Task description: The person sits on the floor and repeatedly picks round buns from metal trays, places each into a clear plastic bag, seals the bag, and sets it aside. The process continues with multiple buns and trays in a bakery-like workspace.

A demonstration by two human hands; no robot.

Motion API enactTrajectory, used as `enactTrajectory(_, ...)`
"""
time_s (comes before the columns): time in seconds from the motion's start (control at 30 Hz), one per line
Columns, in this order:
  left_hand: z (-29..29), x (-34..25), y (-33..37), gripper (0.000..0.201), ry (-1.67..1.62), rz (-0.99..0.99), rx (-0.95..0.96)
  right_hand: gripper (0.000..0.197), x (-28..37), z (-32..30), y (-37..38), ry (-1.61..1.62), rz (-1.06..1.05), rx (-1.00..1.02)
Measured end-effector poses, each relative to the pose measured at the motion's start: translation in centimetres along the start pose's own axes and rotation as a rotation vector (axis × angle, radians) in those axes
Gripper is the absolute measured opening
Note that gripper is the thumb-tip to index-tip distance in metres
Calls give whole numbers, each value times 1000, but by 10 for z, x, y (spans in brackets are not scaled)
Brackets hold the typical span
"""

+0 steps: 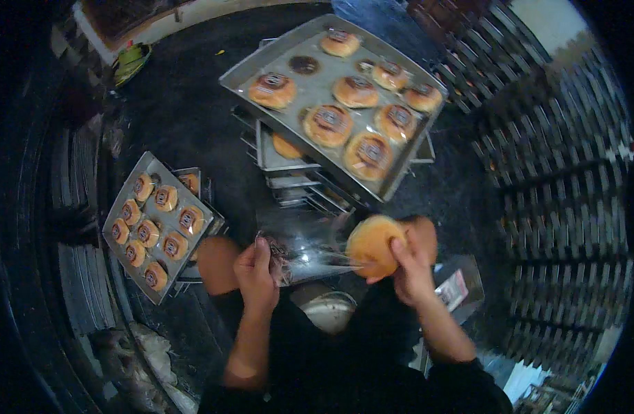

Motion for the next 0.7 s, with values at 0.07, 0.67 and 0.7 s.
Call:
enactTrajectory(0.07,13,4,-24,26,86,43,63,60,0,-14,-42,260,-167,86)
enactTrajectory(0.67,75,-17,-130,20,662,369,429,60,5,-99,-162,203,-73,123)
enactTrajectory(0.7,74,-19,-130,19,694,402,487,59,5,-97,-164,294,4,118)
Point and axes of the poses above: each hand's wrist, its own y-axis towards the middle knuckle, its own z-axis out of the palm, x = y × z, the point moved 3 cm from there along y, towards the middle knuckle, and after that the axes turned 11 degrees about y, right-handed, at the moved point
